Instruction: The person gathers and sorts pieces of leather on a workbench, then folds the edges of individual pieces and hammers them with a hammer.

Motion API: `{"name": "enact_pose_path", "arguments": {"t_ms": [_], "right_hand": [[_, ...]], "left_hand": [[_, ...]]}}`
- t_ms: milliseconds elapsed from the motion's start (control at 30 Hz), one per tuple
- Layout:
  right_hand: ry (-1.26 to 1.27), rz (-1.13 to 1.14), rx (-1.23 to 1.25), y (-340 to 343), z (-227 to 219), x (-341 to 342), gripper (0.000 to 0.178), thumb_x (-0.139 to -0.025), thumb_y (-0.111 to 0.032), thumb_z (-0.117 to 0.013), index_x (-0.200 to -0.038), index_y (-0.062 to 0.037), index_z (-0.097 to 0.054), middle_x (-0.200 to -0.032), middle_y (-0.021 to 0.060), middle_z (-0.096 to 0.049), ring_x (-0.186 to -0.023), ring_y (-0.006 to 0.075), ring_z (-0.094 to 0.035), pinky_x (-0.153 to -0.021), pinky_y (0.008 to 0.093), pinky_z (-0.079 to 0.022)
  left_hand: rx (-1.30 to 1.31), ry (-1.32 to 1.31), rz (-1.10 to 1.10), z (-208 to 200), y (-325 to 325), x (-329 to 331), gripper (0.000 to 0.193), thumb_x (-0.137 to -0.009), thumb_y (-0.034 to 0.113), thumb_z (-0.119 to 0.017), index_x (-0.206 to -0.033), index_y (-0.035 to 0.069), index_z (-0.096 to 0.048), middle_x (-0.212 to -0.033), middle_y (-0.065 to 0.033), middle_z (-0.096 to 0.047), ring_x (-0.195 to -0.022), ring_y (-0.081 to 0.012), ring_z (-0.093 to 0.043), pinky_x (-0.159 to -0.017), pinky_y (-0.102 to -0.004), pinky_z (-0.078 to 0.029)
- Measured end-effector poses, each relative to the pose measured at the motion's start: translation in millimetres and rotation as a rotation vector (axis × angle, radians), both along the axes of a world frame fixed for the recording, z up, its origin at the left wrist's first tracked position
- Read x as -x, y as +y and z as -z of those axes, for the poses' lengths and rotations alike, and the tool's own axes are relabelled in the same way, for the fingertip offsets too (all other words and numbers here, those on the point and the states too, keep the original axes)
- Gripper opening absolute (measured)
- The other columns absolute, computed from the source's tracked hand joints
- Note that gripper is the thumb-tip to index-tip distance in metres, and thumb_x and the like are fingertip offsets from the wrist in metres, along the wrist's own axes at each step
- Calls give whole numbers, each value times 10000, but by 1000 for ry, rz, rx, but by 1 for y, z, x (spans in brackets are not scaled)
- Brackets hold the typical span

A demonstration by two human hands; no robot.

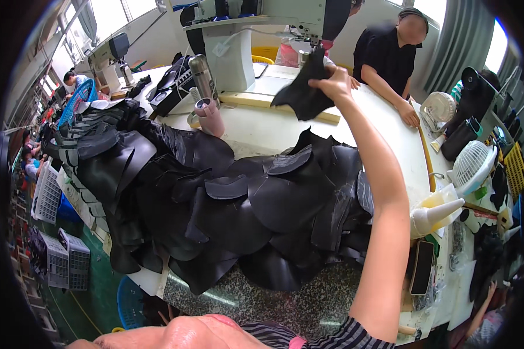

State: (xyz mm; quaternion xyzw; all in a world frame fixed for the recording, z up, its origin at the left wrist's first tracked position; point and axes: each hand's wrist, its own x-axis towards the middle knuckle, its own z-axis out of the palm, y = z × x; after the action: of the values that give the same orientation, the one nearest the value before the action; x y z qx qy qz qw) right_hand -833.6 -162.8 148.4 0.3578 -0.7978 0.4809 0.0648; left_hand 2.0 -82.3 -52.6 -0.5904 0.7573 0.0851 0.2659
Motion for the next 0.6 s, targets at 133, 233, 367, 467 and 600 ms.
{"name": "enact_pose_path", "arguments": {"t_ms": [133,233,367,467,600], "right_hand": [[240,-140,209,7,-65,-35,813,-658,-344,-966,-1282,85,-672,-1178,195,-745,-1045,244,-719,-957,348,-546],[347,-111,36,41,-126,-159,748,-724,-395,-947,-1244,78,-690,-1071,151,-759,-957,169,-685,-897,312,-543],[199,-411,62,67,-150,-337,438,-822,-231,-892,-1137,20,-719,-1022,85,-766,-914,147,-712,-889,279,-541],[218,-713,31,64,-140,-455,428,-795,-103,-902,-1157,12,-706,-1069,79,-757,-958,125,-700,-877,277,-548],[446,-1125,307,35,-103,-601,614,-694,36,-868,-1273,-77,-696,-1074,41,-753,-919,155,-710,-850,284,-548]], "left_hand": [[469,130,133,150,-10,-89,538,-830,266,-708,-1348,397,-641,-1740,-20,-185,-1570,-525,-23,-1020,-884,-162],[412,111,101,157,-40,-99,488,-892,219,-609,-1349,381,-660,-1749,9,-156,-1577,-496,-52,-1028,-868,-198],[519,-34,68,140,-75,-97,515,-973,219,-531,-1439,436,-570,-1721,29,-225,-1565,-434,-168,-1058,-811,-258],[597,20,-45,134,-69,-89,575,-956,172,-561,-1466,436,-548,-1698,-15,-281,-1560,-487,-145,-1086,-820,-206],[576,141,60,104,-21,-79,673,-855,115,-694,-1478,331,-555,-1696,-87,-264,-1577,-448,-127,-1143,-787,-159]]}}
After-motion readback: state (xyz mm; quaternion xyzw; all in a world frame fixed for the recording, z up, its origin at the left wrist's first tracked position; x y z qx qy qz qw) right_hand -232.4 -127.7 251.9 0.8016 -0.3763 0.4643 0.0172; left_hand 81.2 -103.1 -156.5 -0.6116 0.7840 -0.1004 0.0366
